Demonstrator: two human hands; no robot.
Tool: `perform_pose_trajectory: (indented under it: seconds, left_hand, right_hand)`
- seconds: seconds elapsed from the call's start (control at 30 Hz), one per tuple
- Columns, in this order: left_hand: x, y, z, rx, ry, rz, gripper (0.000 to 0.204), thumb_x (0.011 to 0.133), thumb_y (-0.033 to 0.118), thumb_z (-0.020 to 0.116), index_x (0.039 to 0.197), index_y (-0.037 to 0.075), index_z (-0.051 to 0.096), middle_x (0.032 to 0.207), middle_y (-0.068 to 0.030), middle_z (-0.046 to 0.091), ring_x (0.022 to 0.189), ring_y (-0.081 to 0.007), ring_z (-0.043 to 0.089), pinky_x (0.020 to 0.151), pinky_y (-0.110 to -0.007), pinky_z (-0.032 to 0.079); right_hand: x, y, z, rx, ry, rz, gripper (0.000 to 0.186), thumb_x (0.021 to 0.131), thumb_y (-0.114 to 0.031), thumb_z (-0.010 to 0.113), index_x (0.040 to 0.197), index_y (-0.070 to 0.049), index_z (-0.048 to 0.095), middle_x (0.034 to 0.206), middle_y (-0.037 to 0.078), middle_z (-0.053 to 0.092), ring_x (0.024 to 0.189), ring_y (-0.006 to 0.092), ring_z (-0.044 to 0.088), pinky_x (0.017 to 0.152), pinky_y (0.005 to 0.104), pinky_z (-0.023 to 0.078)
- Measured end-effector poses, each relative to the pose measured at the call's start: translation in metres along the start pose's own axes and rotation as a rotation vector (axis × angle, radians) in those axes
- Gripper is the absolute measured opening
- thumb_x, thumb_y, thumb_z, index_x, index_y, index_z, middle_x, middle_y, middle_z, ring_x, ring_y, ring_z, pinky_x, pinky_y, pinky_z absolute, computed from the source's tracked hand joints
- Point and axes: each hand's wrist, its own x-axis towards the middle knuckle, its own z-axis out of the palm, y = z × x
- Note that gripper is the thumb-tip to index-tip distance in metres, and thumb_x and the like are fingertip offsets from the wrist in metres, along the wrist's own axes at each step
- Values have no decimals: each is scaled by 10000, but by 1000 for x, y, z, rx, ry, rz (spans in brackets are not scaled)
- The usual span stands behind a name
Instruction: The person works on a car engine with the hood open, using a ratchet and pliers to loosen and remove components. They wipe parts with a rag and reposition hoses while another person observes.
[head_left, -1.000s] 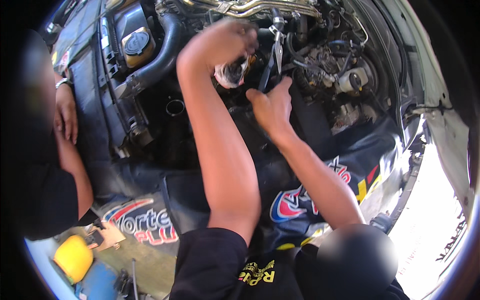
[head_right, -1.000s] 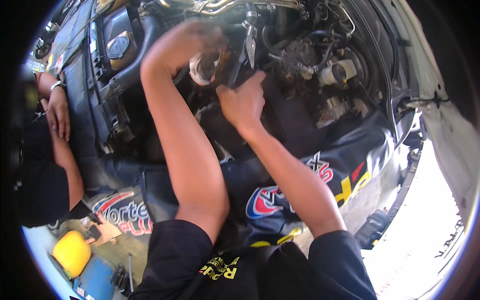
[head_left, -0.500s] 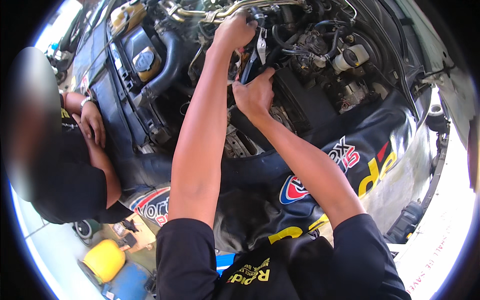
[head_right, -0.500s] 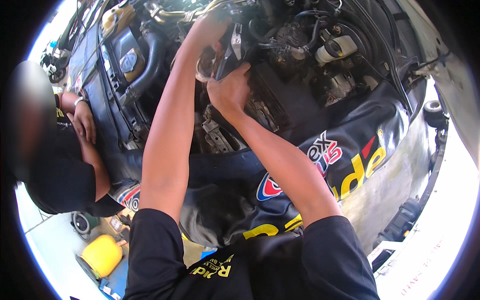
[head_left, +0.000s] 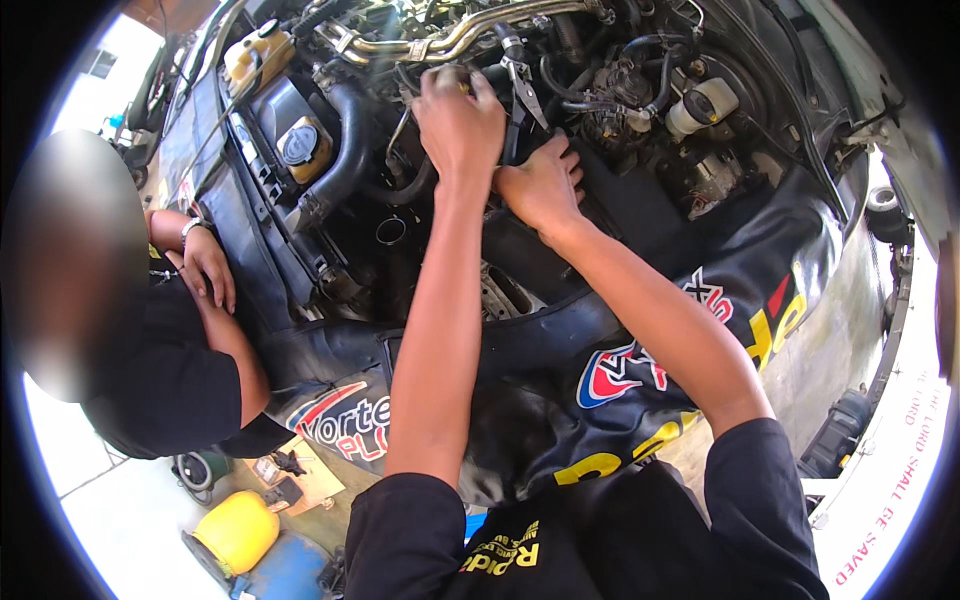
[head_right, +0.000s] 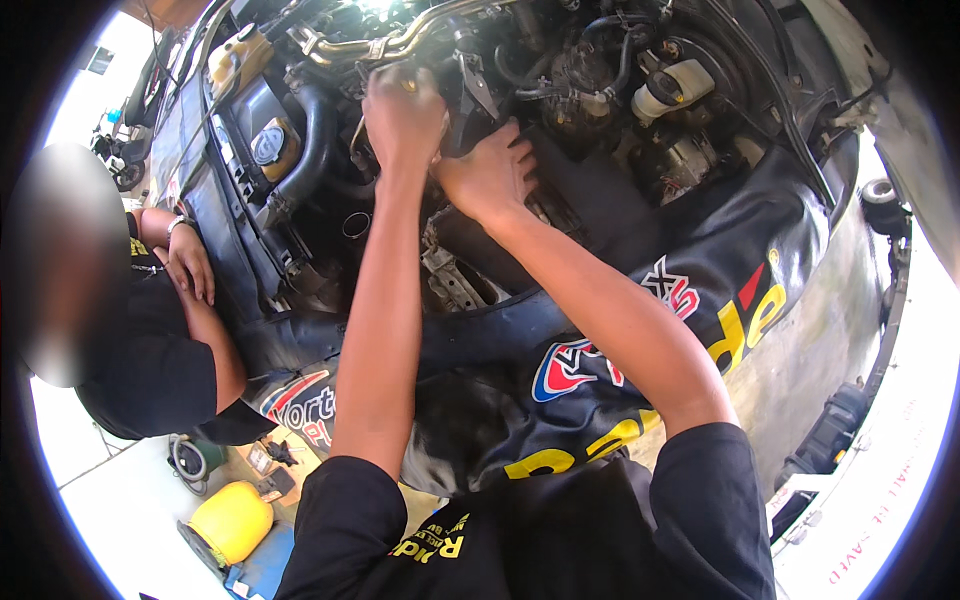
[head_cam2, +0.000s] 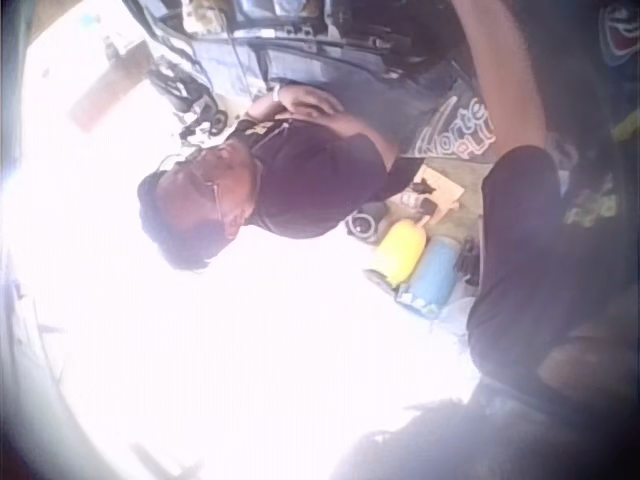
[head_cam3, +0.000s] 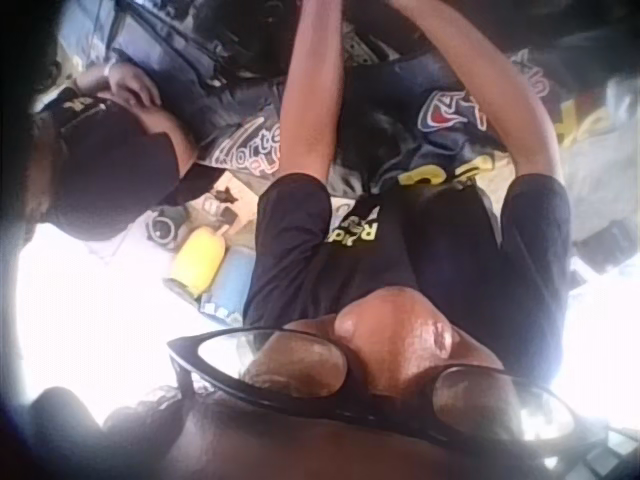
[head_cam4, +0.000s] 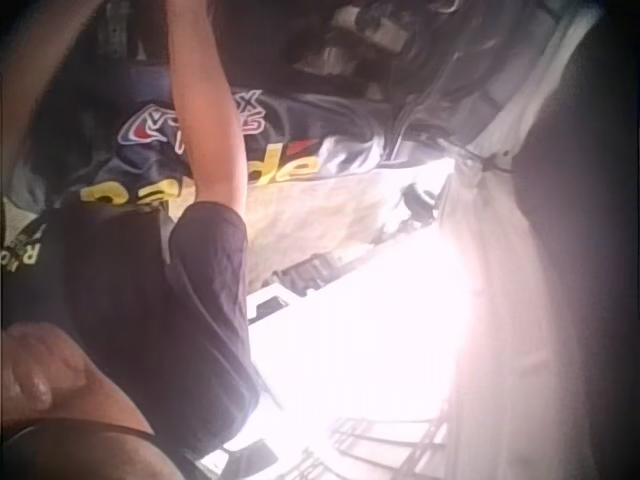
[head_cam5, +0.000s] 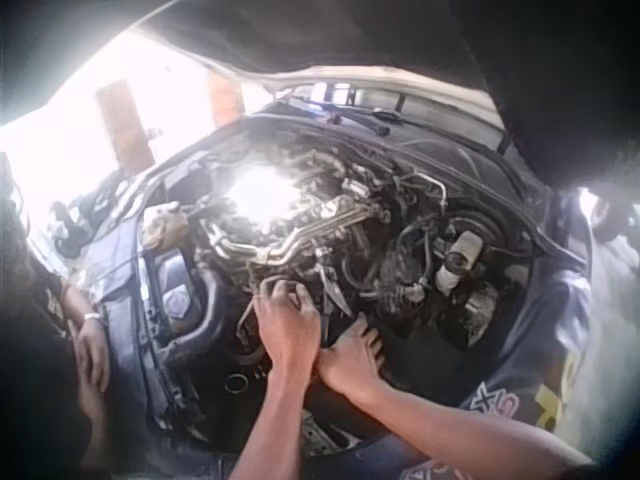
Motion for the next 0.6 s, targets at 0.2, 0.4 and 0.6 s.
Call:
perform_pose_trajectory:
  seconds: [0.2, 0.4, 0.6]
  left_hand:
    - [-5, 33, -28, -280, -659, -441, 492, 965, 440, 670, 992, -47, 731, 1018, -207, 717, 985, -341, 686, 906, -423, 526]
    - [-21, -5, 14, -978, -862, -723, 421, 1038, 319, 610, 1137, -80, 699, 1102, -139, 721, 954, -171, 669, 840, -336, 540]
    - [-15, -7, 11, -957, -940, -543, 320, 1016, 196, 586, 1086, -89, 714, 1018, -116, 730, 851, -167, 663, 779, -316, 535]
  right_hand:
    - [3, -6, -37, -116, -35, -21, 1171, 742, -496, 754, 1560, 121, 187, 1529, 348, 317, 1430, 547, 318, 1171, 653, 245]
    - [-13, -18, -54, -230, -69, -57, 1169, 739, -468, 744, 1569, 135, 183, 1519, 330, 347, 1410, 518, 360, 1157, 635, 284]
    - [-10, -14, -44, -184, -76, -25, 1235, 724, -471, 765, 1573, 152, 120, 1527, 312, 315, 1432, 486, 323, 1151, 638, 292]
